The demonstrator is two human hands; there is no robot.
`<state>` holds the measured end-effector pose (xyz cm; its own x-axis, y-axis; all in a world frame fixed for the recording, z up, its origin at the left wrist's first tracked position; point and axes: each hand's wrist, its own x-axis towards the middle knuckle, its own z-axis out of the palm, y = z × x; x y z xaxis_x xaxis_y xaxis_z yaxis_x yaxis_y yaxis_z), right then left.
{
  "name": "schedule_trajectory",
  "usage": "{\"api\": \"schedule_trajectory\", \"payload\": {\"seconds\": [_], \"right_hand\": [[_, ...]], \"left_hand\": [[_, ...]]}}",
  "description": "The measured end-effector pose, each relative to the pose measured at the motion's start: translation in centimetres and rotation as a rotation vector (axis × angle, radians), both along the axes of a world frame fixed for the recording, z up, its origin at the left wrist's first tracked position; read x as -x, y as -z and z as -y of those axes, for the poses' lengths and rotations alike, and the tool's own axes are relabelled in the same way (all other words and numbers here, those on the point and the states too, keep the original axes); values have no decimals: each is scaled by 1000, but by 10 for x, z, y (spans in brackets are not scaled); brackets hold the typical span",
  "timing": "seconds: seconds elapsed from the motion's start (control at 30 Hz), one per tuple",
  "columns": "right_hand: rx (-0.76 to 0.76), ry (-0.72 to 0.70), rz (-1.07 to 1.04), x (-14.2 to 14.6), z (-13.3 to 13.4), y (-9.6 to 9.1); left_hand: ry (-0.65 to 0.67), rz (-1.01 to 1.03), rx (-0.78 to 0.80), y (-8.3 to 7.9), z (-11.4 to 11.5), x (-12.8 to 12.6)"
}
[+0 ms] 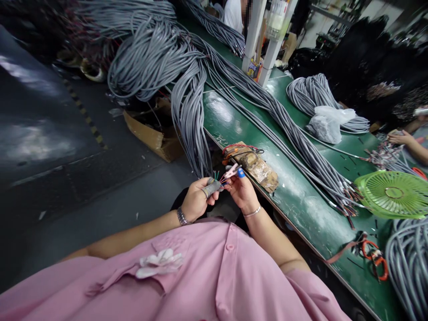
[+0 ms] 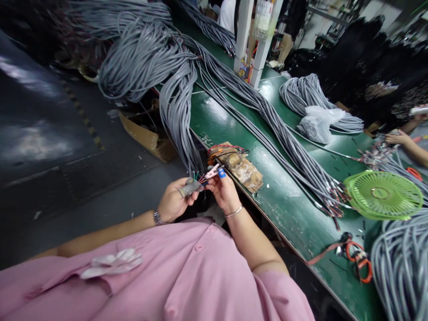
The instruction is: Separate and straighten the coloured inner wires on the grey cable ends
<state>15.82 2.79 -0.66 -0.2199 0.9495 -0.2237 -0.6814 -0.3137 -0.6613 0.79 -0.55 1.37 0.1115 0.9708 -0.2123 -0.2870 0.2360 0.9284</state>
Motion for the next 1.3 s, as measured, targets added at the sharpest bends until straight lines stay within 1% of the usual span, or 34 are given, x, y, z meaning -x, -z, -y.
{"api": "schedule_trajectory", "payload": {"seconds": [0.17,0.33,0.6,0.73,0.93,1.13,1.3], "right_hand": [[4,5,11,2,0,-2],[19,15,-48,4,0,2],[32,47,-19,7,-3,5],[29,68,-7,7,-3,5],[13,51,-33,6,-3,8],[-10,48,-62,6,-3,10],[-19,27,-86,7,-1,6]], "left_hand": [[-8,1,2,0,-2,-5],[-17,18,2,2,-3,-6],[-19,55,69,9,-6,-7],[-8,99,86,7,-5,-7],[-26,129,99,2,-4,-8],[-3,130,110,5,-3,-8],[7,101,82,6,-1,-8]]}}
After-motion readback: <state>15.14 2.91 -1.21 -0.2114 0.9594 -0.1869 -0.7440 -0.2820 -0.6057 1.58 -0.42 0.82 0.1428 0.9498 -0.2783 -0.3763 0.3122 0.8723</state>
